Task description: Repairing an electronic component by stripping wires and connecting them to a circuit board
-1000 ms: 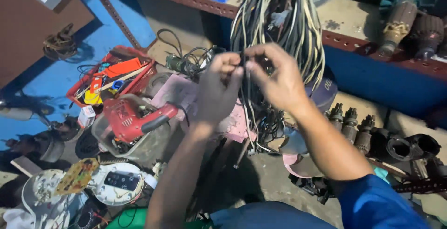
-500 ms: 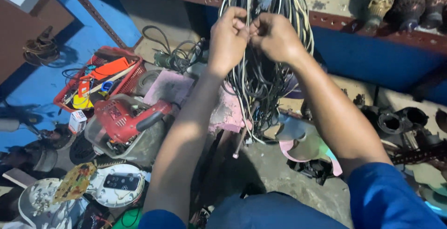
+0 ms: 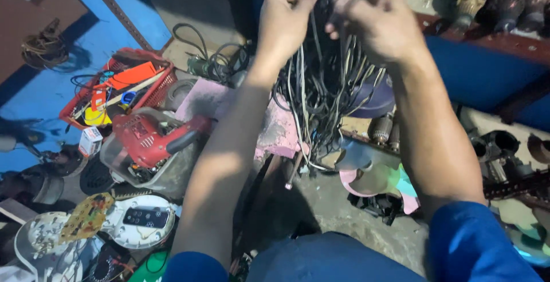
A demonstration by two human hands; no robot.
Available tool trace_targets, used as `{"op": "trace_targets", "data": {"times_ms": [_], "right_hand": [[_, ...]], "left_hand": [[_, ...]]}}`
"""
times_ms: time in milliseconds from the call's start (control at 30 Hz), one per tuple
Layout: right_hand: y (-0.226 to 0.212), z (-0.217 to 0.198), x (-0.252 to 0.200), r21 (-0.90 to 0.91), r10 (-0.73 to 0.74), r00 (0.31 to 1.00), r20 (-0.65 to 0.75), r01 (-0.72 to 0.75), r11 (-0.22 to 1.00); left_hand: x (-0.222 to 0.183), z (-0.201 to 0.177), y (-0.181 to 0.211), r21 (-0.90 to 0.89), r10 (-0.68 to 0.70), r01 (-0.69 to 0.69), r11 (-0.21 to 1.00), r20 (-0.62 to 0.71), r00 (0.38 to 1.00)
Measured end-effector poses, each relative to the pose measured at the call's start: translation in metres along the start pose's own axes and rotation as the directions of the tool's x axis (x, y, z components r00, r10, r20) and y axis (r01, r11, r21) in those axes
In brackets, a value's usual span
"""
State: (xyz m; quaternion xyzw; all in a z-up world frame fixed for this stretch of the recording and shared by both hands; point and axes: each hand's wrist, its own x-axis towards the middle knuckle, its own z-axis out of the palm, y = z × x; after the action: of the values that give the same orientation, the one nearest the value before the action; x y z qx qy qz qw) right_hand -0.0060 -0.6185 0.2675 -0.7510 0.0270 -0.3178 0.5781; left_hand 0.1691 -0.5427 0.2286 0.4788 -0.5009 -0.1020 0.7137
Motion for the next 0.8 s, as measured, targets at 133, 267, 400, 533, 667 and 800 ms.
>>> {"op": "trace_targets", "data": {"times_ms": [133,267,400,533,667,800], "right_hand": [[-0.017,-0.016,0.006,0.027,0.024,0.961,-0.274,-0.017,1.0],[-0.006,-0.041,0.024,-0.069,-0.014,0.943,-0.333,-0.01,0.998],[-0.004,-0.049,0.032,-0.132,-0.064,0.937,-0.345,0.019,0.991],[-0.003,-0.053,0.047,-0.213,-0.126,0.931,-0.343,0.053,0.975],[-0.002,-0.052,0.064,-0.292,-0.185,0.928,-0.325,0.088,0.952],[0.005,-0.053,0.071,-0.367,-0.234,0.922,-0.309,0.111,0.923]], "left_hand": [[0.012,-0.002,-0.037,0.539,0.172,-0.098,0.837,-0.089,0.981],[0.021,0.0,-0.033,0.583,0.217,-0.125,0.803,-0.091,0.972],[0.031,0.001,-0.038,0.603,0.199,-0.101,0.791,-0.098,0.975],[0.034,0.006,-0.04,0.587,0.146,-0.069,0.806,-0.084,0.986],[0.032,0.008,-0.025,0.619,0.102,-0.015,0.785,-0.106,0.989],[0.048,0.025,0.003,0.532,0.471,-0.319,0.784,-0.176,0.864]]}}
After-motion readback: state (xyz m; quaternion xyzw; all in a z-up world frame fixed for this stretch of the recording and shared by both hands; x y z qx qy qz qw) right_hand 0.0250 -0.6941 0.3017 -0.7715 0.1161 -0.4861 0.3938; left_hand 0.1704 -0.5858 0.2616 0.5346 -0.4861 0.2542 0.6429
